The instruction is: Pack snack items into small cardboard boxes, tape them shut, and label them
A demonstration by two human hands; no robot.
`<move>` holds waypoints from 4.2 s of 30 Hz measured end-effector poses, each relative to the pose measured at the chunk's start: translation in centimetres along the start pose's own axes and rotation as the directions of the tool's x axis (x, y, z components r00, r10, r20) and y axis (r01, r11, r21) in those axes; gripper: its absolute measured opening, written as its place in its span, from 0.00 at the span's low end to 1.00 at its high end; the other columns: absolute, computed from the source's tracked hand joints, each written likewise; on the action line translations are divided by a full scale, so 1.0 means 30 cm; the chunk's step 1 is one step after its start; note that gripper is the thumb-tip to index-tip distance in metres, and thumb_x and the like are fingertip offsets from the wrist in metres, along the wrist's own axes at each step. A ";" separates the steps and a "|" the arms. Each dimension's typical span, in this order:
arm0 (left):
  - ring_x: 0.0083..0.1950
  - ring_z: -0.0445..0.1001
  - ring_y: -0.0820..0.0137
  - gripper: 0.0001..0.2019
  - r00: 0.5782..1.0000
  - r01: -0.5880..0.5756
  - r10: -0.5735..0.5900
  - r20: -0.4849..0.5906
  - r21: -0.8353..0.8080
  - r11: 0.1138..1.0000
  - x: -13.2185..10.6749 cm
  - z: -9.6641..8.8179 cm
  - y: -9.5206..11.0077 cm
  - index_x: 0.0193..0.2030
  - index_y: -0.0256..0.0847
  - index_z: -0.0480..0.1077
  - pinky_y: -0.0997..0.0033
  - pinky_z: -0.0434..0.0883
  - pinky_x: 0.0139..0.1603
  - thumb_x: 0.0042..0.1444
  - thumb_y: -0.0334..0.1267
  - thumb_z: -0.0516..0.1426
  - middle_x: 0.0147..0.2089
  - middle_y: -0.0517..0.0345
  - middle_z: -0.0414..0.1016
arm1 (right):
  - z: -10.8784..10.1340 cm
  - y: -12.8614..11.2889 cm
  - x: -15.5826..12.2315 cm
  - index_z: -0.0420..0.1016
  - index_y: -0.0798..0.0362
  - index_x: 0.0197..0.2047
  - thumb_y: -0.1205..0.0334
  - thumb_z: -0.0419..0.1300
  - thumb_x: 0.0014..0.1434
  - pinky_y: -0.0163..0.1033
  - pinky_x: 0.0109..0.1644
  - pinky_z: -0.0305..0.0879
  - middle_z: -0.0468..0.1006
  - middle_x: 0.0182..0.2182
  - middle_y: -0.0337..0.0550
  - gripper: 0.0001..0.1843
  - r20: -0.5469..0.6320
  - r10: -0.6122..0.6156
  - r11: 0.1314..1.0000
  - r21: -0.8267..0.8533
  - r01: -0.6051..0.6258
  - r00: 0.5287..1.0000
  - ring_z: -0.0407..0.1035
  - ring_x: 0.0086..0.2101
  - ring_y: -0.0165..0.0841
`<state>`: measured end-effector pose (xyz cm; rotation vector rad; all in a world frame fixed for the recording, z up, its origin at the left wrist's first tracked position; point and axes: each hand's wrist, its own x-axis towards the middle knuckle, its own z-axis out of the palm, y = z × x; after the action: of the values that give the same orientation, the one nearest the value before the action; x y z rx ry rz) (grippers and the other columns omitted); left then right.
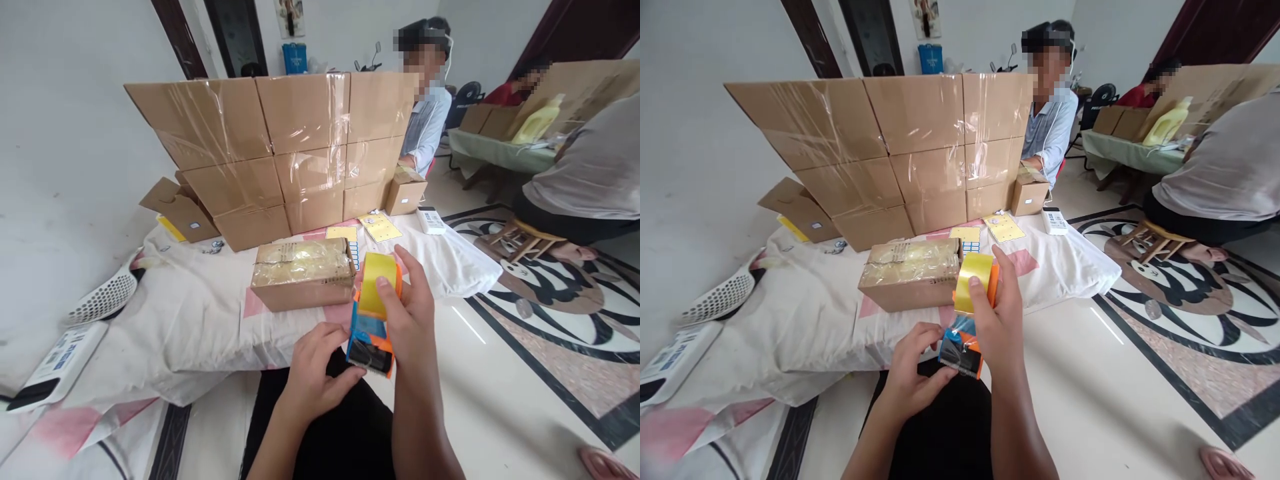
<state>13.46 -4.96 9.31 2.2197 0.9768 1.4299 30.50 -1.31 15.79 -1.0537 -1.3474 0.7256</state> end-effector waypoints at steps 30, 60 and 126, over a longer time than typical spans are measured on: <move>0.52 0.63 0.66 0.11 0.981 0.189 -0.193 0.019 -0.306 0.933 -0.013 0.002 0.111 0.55 0.54 0.69 0.65 0.67 0.54 0.69 0.39 0.53 0.49 0.57 0.57 | 0.061 -0.117 -0.080 0.63 0.46 0.68 0.45 0.53 0.69 0.59 0.72 0.55 0.79 0.48 0.47 0.28 -0.035 0.142 0.990 0.012 -0.141 0.989 0.58 0.67 0.45; 0.50 0.66 0.65 0.04 0.975 0.210 -0.178 -0.130 0.295 0.932 -0.003 -0.086 0.135 0.44 0.45 0.71 0.63 0.67 0.54 0.67 0.35 0.55 0.47 0.55 0.62 | 0.071 -0.075 -0.081 0.61 0.45 0.71 0.41 0.51 0.71 0.57 0.70 0.57 0.80 0.46 0.45 0.31 0.021 0.198 0.980 -0.037 -0.197 0.980 0.64 0.63 0.45; 0.42 0.78 0.64 0.14 0.619 0.776 -0.778 0.110 -0.241 0.584 0.017 -0.097 0.124 0.41 0.44 0.80 0.66 0.69 0.44 0.61 0.52 0.60 0.37 0.57 0.83 | 0.146 0.129 -0.046 0.69 0.47 0.62 0.51 0.48 0.73 0.51 0.65 0.64 0.74 0.60 0.46 0.20 -0.075 -0.145 0.989 -0.031 0.143 0.987 0.68 0.60 0.41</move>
<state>12.36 -7.53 13.16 1.2749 1.4188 1.0403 26.61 -0.25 11.33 -0.9836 -1.3540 0.5559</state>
